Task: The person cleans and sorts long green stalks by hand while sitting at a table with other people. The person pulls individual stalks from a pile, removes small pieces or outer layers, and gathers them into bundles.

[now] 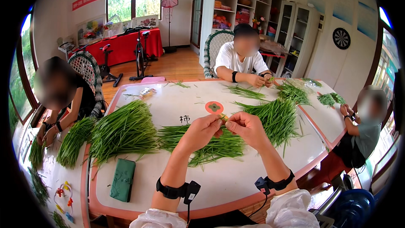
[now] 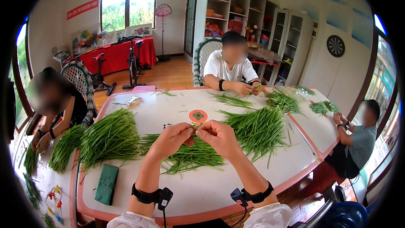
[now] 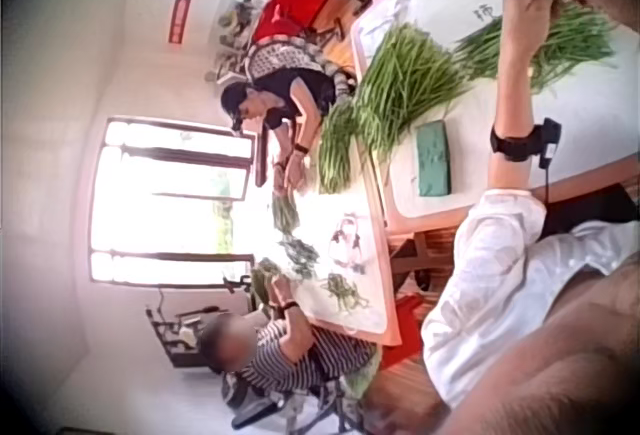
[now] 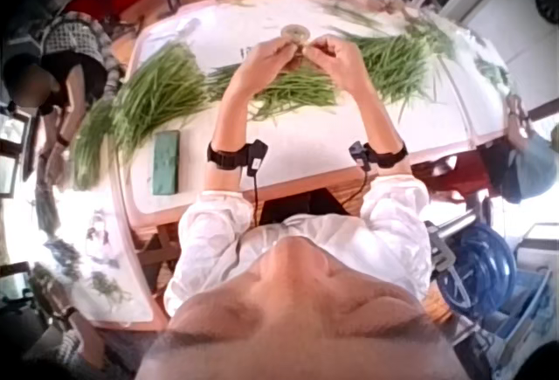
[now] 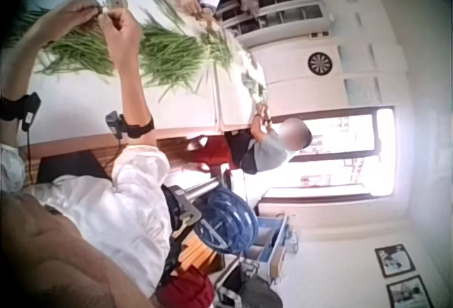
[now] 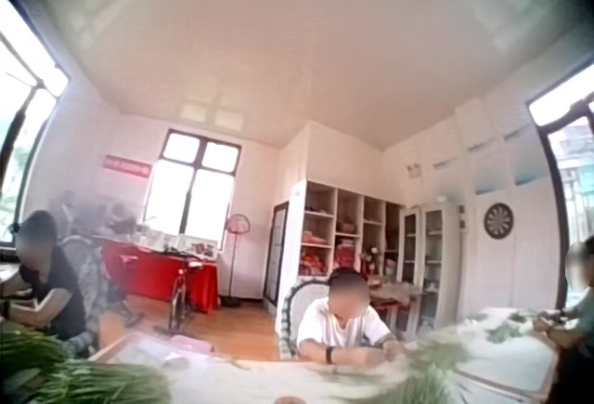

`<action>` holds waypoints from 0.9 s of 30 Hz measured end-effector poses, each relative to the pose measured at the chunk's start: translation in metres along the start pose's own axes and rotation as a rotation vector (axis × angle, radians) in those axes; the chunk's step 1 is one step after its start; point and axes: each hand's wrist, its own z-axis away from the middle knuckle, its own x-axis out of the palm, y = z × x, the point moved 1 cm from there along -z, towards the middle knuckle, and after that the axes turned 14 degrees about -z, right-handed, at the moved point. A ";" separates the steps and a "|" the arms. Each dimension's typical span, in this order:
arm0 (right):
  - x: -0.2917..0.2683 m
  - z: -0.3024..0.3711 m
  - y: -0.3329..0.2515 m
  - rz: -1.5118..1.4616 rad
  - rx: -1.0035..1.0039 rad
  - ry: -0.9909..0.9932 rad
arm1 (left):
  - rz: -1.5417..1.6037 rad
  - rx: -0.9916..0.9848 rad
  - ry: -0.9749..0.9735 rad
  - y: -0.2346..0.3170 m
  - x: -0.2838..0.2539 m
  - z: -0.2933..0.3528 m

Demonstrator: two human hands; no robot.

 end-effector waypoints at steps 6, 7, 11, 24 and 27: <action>0.007 0.000 -0.012 -0.257 0.026 -0.017 | -0.060 -0.053 0.022 0.000 -0.011 0.002; 0.006 0.000 -0.012 -0.240 0.017 -0.010 | -0.031 -0.057 0.036 0.001 -0.011 0.002; 0.007 -0.001 -0.010 -0.090 -0.038 0.032 | -0.019 -0.024 0.049 -0.001 -0.013 0.001; 0.015 -0.021 0.003 -0.022 -0.214 0.065 | 0.206 -0.154 -0.010 0.006 -0.012 0.002; -0.008 -0.044 0.026 -0.091 -0.044 0.097 | 0.159 -0.107 0.019 0.001 -0.020 0.004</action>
